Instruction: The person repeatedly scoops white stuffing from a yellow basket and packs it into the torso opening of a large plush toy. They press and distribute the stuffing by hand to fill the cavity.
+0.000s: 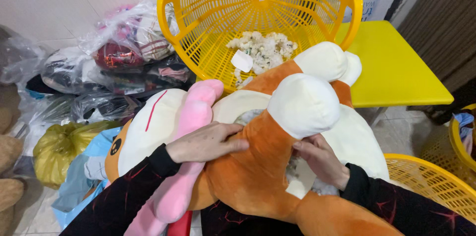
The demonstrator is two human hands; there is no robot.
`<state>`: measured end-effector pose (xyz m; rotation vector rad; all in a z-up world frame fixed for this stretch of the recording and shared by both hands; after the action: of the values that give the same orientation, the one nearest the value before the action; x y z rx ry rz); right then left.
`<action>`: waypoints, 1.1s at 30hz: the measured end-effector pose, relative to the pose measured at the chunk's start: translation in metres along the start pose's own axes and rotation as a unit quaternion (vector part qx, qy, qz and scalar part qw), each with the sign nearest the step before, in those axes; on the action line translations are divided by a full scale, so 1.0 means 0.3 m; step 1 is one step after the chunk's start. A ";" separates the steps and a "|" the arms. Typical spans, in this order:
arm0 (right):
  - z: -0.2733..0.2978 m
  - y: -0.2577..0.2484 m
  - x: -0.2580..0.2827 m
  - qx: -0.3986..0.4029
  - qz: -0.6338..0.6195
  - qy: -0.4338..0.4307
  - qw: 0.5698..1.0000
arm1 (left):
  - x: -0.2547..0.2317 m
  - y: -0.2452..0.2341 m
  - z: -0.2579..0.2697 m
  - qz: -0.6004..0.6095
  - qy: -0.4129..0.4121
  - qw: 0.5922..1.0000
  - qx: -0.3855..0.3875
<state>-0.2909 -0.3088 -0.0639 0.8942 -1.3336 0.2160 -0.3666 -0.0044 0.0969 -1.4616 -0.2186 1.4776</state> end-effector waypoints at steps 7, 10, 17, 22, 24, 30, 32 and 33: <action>0.038 -0.036 0.009 0.091 0.151 -0.059 0.983 | -0.078 0.044 0.035 -0.018 0.124 0.987 -0.103; 0.134 0.004 0.108 0.236 0.419 -0.161 0.862 | -0.086 0.136 0.087 0.012 0.233 0.966 -0.115; 0.015 0.193 0.225 0.242 0.494 0.078 0.832 | 0.011 0.549 0.095 -0.281 0.299 0.872 -0.266; -0.133 0.331 0.175 0.291 0.564 0.077 0.769 | 0.046 0.800 -0.038 -0.233 0.200 0.856 -0.417; -0.178 0.359 0.145 0.282 0.436 0.146 0.842 | 0.083 0.816 -0.072 -0.229 0.169 0.822 -0.494; -0.215 0.404 0.126 0.250 0.303 0.264 0.881 | 0.085 0.782 -0.053 -0.002 0.006 0.827 -0.562; -0.234 0.421 0.112 0.308 0.174 0.276 0.894 | 0.063 0.769 -0.046 0.050 -0.004 0.826 -0.562; -0.243 0.426 0.104 0.335 0.108 0.279 0.893 | 0.055 0.758 -0.046 0.060 0.005 0.823 -0.565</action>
<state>-0.3062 -0.1863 0.0221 1.1350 -0.8017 1.0773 -0.4659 -0.1085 -0.0803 -2.4286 -1.1717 1.4720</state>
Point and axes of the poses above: each hand's wrist, its own z-axis away from the middle knuckle, its own y-axis out of the palm, x = y × z, the point moved 1 cm from there along -z, towards the middle knuckle, and after that the axes turned 7 degrees about x, right-handed, at the moved point
